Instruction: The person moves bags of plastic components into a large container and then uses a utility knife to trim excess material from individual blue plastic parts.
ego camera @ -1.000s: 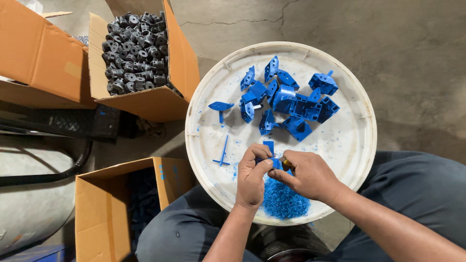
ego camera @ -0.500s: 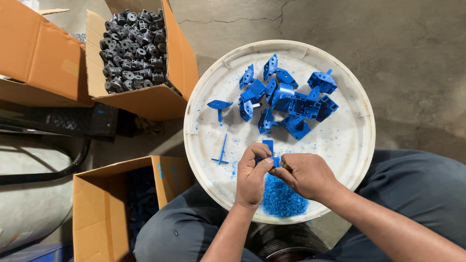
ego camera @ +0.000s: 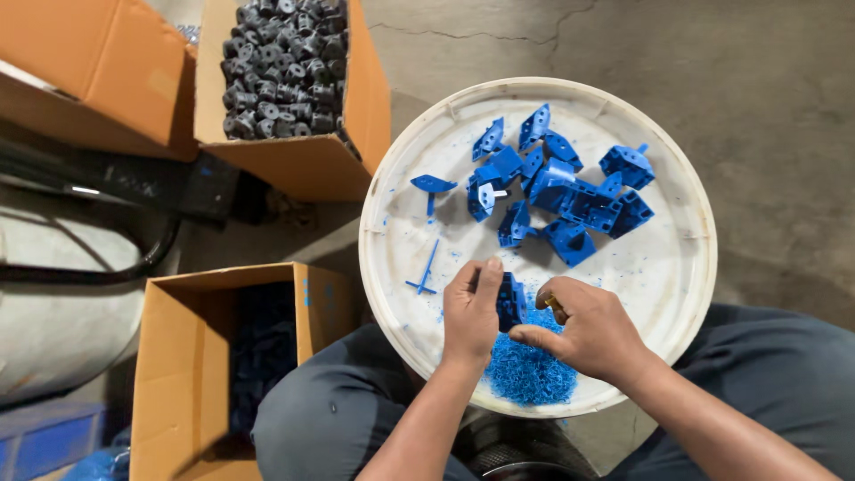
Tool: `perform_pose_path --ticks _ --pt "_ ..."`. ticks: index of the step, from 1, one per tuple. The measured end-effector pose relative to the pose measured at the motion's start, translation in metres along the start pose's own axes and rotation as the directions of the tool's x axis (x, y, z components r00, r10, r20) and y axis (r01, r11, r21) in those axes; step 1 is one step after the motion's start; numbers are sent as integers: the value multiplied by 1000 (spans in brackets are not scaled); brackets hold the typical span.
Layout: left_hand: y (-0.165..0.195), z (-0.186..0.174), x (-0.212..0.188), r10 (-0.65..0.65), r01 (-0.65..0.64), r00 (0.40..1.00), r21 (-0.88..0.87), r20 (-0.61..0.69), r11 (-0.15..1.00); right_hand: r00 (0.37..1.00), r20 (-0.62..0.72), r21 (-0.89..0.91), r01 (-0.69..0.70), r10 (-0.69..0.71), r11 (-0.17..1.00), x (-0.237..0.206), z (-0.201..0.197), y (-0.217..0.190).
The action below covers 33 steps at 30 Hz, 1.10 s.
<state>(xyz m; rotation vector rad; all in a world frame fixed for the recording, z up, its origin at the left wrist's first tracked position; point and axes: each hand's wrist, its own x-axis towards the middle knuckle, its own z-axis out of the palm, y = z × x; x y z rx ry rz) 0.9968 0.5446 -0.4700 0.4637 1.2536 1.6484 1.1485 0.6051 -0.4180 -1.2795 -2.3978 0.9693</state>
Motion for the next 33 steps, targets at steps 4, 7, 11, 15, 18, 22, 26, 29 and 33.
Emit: perform_pose_path --ticks 4,7,11,15,18,22,26,29,33 --pt "-4 -1 1 23 -25 999 32 45 999 996 11 -49 92 -91 995 -1 -1 -4" --pt "-6 -1 0 -1 -3 998 49 69 999 991 6 -69 133 -133 989 -2 -3 -7" --pt "-7 -1 -2 -30 27 995 29 91 999 990 42 -95 140 -136 986 -2 -5 -10" --pt "-7 -2 -3 -52 46 995 67 90 997 991 122 -115 65 -51 991 -1 -7 -13" --pt "-6 -2 -2 -52 43 994 95 96 995 988 87 -140 138 -127 980 -1 -8 -14" --pt "-5 -2 -2 -37 27 996 117 85 993 995 43 -100 95 -91 990 -2 -7 -13" --pt "-5 -2 -2 -31 20 995 120 92 993 985 55 -121 170 -164 978 -2 -5 -11" --pt "-6 -2 -3 -51 44 994 66 97 997 985 119 -134 140 -125 981 -3 -2 -11" --pt "-6 -2 -4 -77 70 993 78 94 995 987 110 -93 128 -118 987 -6 2 -10"
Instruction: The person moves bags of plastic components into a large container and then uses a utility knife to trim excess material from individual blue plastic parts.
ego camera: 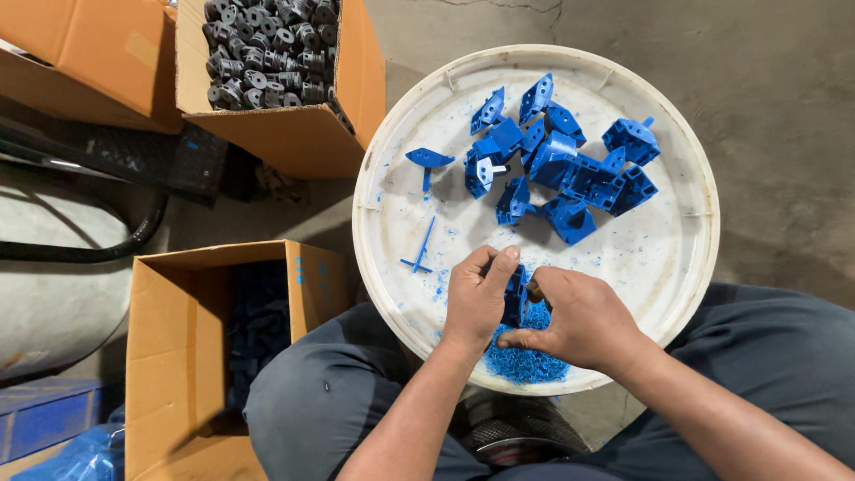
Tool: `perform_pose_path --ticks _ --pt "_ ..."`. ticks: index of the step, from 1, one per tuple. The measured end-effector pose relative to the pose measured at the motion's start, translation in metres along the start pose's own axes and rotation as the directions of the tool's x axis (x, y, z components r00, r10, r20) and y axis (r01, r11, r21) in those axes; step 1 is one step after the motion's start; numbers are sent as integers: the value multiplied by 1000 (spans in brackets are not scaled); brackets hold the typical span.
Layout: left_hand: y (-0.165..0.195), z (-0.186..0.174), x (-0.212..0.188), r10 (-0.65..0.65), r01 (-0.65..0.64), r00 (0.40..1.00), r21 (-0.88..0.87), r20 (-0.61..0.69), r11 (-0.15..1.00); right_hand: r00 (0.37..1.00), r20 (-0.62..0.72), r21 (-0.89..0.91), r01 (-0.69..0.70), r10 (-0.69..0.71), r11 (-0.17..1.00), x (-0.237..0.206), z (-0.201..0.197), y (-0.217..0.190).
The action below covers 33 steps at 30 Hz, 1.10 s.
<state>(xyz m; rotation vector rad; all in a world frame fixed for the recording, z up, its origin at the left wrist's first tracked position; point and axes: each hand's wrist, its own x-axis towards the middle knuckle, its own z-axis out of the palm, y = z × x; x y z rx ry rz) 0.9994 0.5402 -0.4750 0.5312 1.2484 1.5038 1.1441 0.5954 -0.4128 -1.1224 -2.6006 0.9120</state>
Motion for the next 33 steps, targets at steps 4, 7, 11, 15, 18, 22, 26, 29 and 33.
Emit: perform_pose_path --ticks 4,7,11,15,18,22,26,29,33 --pt "0 0 -1 -12 12 1000 -19 5 1000 1000 -22 -47 2 -3 999 -1 5 2" --pt "1 1 -1 -19 19 1000 -14 -1 1000 1000 -26 -67 -12 10 998 -1 7 4" --pt "2 2 -1 -51 50 999 -57 -3 997 999 -35 -108 17 -20 994 -3 10 5" --pt "3 3 -1 -2 2 1000 -54 -1 999 990 -104 -76 89 -97 993 -4 11 5" --pt "3 3 -1 -6 5 1000 -59 -6 998 990 -104 -86 85 -94 993 -5 12 5" --pt "5 3 0 -48 47 999 -84 -7 995 994 -87 -93 64 -72 994 -6 13 5" --pt "6 2 0 -45 44 999 -75 -7 996 994 -86 -99 65 -74 993 -8 15 5" --pt "6 2 1 -58 55 998 -81 -37 995 989 -102 -129 95 -109 987 -10 19 4" --pt "5 2 2 -60 55 996 -61 -72 997 979 -145 -170 120 -145 978 -9 20 4"
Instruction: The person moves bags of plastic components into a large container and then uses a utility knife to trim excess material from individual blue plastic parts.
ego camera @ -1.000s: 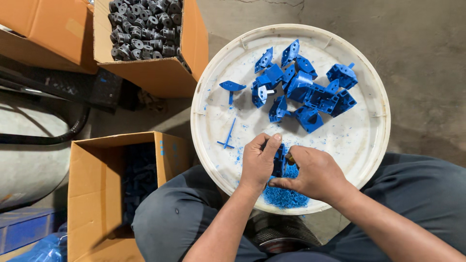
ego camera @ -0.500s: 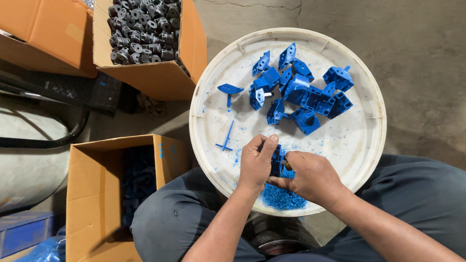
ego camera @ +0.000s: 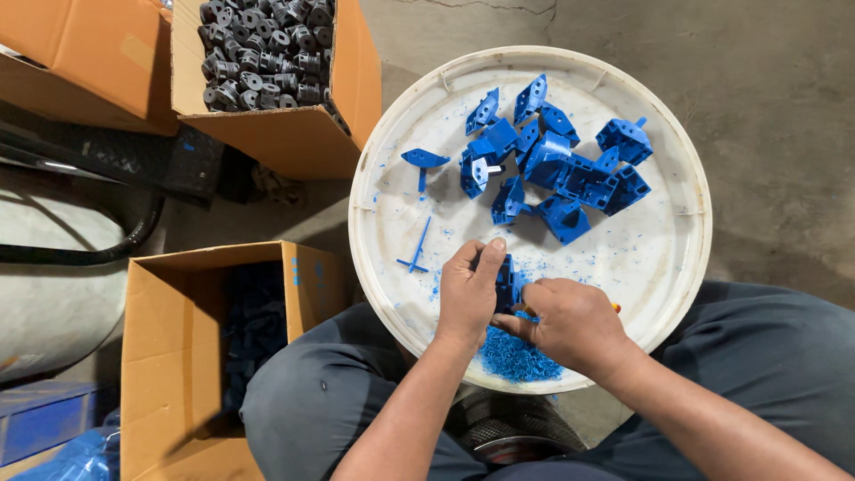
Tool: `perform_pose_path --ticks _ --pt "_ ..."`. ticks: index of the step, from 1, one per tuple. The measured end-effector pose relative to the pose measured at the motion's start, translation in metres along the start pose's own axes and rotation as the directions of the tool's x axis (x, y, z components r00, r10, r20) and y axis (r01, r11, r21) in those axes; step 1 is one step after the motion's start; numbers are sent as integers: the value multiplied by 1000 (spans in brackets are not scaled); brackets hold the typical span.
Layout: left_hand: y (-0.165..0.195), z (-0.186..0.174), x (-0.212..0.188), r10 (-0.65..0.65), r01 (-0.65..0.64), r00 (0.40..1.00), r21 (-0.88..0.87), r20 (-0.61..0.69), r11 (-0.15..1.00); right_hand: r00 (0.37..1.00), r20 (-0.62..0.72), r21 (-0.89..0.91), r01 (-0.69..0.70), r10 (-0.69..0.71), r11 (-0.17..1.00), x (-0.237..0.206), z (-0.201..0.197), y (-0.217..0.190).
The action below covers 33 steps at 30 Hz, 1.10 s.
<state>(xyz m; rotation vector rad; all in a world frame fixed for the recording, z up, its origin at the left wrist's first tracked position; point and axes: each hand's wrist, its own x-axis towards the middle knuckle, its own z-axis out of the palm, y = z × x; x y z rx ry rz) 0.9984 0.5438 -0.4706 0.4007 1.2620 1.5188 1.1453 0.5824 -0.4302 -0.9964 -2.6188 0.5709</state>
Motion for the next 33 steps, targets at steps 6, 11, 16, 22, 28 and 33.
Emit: perform_pose_path --ticks 6,11,16,22,28,33 --pt "-2 1 1 -27 28 998 26 -55 999 1000 -14 79 7 -6 997 5 -4 3" --pt "-1 0 1 -58 58 997 7 -47 998 999 22 54 -29 28 998 5 -3 0" --pt "0 1 0 -75 76 996 19 -58 997 999 28 34 -33 32 999 5 -2 2" --pt "3 1 0 -104 104 993 1 -63 995 1000 16 -6 1 -1 1000 3 -1 1" --pt "3 2 -1 -127 131 987 35 -96 991 998 -53 29 36 -34 999 3 -2 1" --pt "4 2 -2 -110 113 990 33 -85 993 999 -16 14 33 -33 999 4 -1 2"
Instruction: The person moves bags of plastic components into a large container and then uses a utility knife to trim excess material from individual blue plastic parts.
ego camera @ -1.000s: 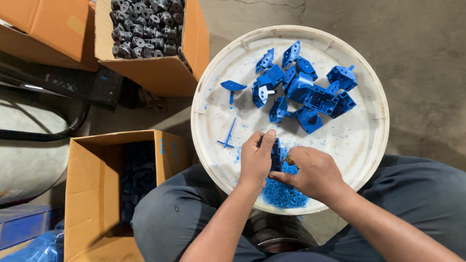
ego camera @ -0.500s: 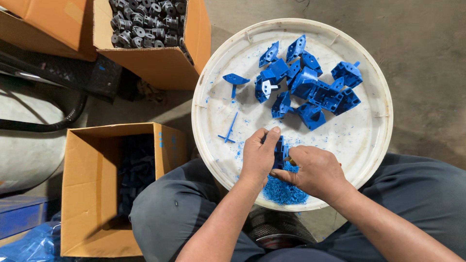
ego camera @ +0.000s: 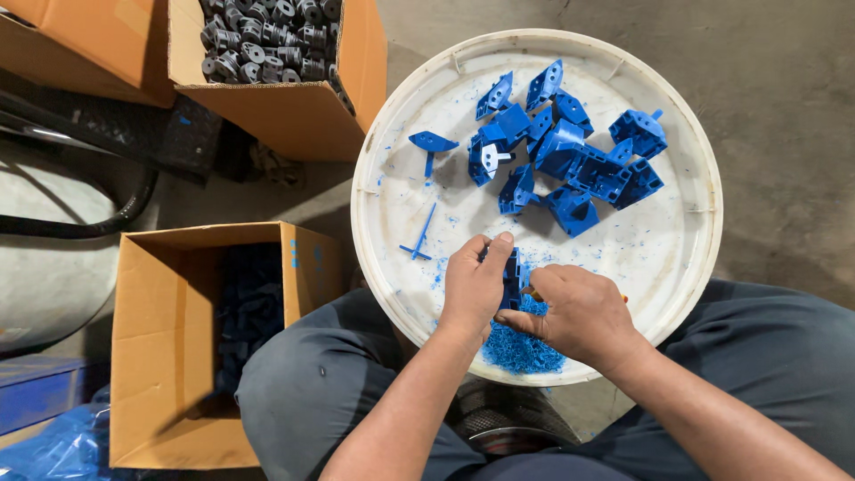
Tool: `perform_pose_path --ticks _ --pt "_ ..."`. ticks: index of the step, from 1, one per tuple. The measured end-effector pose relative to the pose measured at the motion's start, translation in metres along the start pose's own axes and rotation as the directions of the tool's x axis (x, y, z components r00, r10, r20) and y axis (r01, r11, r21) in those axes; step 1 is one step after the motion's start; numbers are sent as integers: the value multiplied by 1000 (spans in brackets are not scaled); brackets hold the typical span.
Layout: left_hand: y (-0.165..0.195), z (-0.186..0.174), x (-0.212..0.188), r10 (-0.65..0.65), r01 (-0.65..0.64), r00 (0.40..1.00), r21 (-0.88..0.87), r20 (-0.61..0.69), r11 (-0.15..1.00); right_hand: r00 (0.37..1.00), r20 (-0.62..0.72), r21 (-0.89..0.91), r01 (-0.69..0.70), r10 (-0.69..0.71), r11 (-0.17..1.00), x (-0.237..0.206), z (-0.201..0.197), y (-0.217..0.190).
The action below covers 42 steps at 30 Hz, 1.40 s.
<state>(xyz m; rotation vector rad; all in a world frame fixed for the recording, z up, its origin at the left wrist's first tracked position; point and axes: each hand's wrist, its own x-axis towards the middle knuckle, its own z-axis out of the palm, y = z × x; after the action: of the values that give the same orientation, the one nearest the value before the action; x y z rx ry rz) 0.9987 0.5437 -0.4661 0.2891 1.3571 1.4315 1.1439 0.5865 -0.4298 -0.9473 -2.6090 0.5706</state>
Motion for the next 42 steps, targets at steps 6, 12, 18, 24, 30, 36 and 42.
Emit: perform_pose_path --ticks 6,12,18,24,30,36,42 --pt "1 0 1 -45 45 999 -2 -16 999 1000 6 -18 -2 2 1000 -2 1 0" --pt "-1 -1 1 -48 48 999 -24 -11 999 1000 -15 -38 15 -16 999 -3 3 1" --pt "-6 -1 3 -10 6 999 -89 -49 996 1000 22 -40 -13 14 999 -5 7 2" --pt "-8 -2 4 114 -130 989 -200 -89 971 949 91 243 -314 301 918 0 6 7" --pt "-6 -1 2 58 -61 998 -375 -18 925 905 234 396 -423 355 815 3 6 13" --pt "-2 0 -3 106 -94 994 -296 24 951 916 219 392 -398 336 830 2 7 15" --pt "0 1 -5 127 -106 991 -310 49 945 899 266 369 -429 349 824 -1 7 15"
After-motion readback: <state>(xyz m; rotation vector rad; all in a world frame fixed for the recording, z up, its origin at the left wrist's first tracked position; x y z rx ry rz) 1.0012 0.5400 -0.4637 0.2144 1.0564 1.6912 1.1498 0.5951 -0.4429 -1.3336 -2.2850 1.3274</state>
